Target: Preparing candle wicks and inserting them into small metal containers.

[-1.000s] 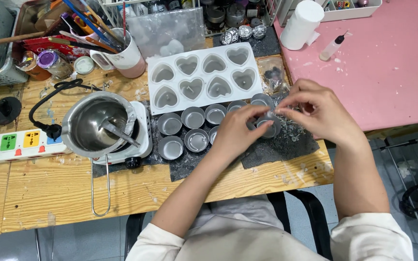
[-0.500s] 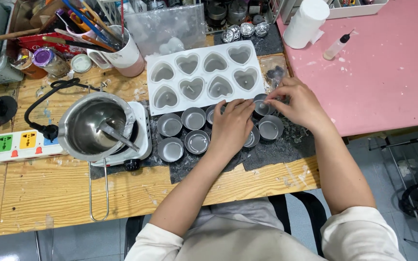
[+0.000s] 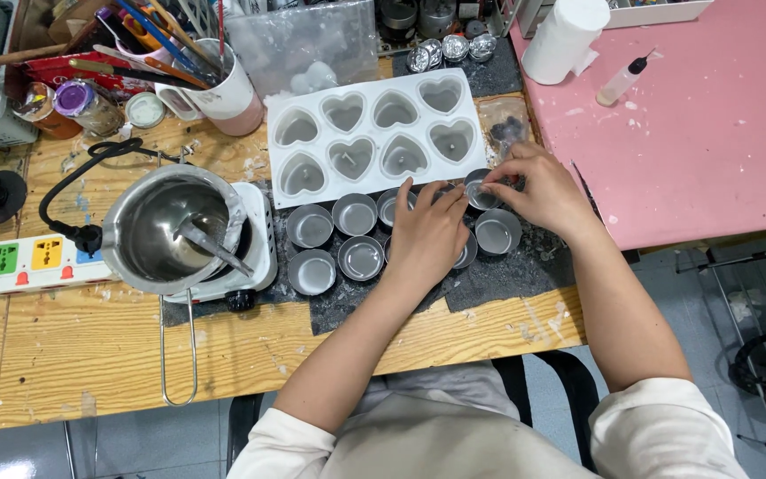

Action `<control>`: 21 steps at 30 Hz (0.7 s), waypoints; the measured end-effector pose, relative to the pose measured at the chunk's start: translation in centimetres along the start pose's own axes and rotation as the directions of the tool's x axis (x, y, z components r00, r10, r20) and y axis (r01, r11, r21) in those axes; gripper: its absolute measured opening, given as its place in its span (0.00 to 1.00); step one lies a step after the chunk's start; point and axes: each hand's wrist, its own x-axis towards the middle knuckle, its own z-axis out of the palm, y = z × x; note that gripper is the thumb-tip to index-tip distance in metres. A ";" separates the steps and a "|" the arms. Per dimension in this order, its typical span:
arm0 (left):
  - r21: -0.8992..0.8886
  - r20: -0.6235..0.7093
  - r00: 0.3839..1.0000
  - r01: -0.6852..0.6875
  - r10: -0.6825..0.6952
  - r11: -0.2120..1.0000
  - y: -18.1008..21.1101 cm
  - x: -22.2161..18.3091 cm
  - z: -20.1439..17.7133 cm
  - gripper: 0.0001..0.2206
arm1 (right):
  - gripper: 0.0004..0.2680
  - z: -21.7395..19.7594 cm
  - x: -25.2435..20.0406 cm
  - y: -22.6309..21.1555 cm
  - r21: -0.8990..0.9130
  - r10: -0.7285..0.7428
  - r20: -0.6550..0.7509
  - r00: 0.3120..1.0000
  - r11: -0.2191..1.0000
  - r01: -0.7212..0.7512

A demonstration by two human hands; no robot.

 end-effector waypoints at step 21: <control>-0.022 -0.023 1.000 0.006 -0.006 1.000 0.2 -0.2 0.1 0.18 | 0.06 -0.5 -0.3 -1.4 -0.053 0.068 -0.017 0.998 0.996 -0.069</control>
